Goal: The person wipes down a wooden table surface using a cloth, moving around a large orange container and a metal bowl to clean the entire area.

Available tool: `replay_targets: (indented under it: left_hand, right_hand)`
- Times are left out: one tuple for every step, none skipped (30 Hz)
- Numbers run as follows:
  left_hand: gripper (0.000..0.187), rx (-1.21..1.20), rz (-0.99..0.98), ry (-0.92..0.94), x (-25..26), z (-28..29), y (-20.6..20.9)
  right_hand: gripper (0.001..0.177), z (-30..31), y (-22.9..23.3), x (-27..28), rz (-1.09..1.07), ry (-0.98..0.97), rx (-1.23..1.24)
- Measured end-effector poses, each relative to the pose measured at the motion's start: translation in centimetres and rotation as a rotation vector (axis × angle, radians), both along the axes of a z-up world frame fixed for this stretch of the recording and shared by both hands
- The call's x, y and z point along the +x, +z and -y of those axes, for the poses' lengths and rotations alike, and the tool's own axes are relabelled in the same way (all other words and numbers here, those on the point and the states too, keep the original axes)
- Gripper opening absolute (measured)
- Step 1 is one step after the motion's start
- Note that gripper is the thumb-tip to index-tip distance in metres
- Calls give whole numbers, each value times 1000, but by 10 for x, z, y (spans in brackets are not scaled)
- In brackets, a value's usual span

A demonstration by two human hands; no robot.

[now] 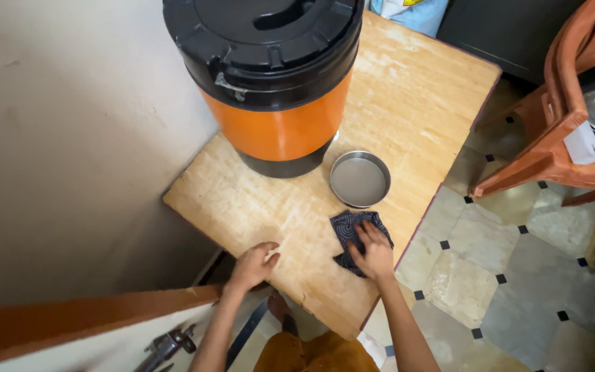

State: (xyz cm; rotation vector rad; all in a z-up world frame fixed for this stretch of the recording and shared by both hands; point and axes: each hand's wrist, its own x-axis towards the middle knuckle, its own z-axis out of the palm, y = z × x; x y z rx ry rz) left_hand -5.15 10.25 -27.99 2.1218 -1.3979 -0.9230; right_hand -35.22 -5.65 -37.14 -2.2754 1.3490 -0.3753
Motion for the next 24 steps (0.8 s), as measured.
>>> replay_targets:
  left_hand:
    - [33,-23,121,-11,6,1,-3]
    - [33,-44,244,-19,12,2,-5]
    - [33,-43,244,-20,14,3,-6]
    - [33,-59,165,-45,13,5,-7]
    - [34,-75,85,-70,14,9,-8]
    - [34,-71,83,-69,15,10,-9]
    - [33,-85,129,-99,17,12,-10]
    - [33,-99,174,-129,18,14,-11]
    - [33,-95,169,-129,19,15,-12]
    - [34,-83,184,-97,23,18,-13]
    - [34,-70,199,-66,26,21,-13]
    - [34,-69,198,-64,30,23,-14]
    - [34,-77,231,-71,34,26,-15]
    - [33,-85,266,-77,39,28,-15]
    - [33,-86,266,-74,43,29,-16]
    - [31,-51,307,-70,48,32,-17]
    - [30,-15,347,-65,53,34,-18]
    - [30,-19,350,-61,59,36,-19]
    - [29,-14,364,-56,64,37,-20]
    - [28,-7,380,-49,70,38,-22]
    - [28,-8,384,-45,75,40,-23]
    - [25,-49,414,-39,79,42,-25]
    - [23,-91,444,-34,83,43,-27]
    - [23,-92,446,-34,85,43,-28]
  right_hand:
    - [60,-1,4,1,0,-4,-2]
    - [61,-6,7,3,-10,43,-75]
    - [62,-10,9,5,-21,90,-148]
    - [62,-13,11,9,-20,91,-149]
    - [64,-17,12,14,-36,52,-163]
    - [66,-21,11,19,-55,13,-173]
    - [66,-23,10,25,-58,14,-169]
    - [68,-26,8,31,-75,-25,-166]
    - [71,-29,5,37,-92,-63,-164]
    - [71,-32,2,45,-95,-61,-164]
    - [76,-36,0,53,-136,-99,-173]
    - [82,-39,-3,63,-174,-136,-182]
    - [82,-41,-4,72,-174,-135,-181]
    - [84,-42,-5,81,-183,-156,-154]
    - [86,-44,-6,91,-192,-178,-126]
    - [86,-45,-6,102,-190,-176,-129]
    - [87,-46,-6,113,-193,-177,-102]
    - [88,-47,-7,124,-194,-179,-76]
    - [88,-48,-7,135,-191,-177,-80]
    - [88,-50,-8,147,-198,-151,-83]
    - [88,-50,-9,159,-205,-124,-86]
    - [88,-52,-11,172,-202,-123,-86]
    - [86,-53,-12,186,-201,-103,-76]
    - [85,-54,-14,198,-203,-86,-66]
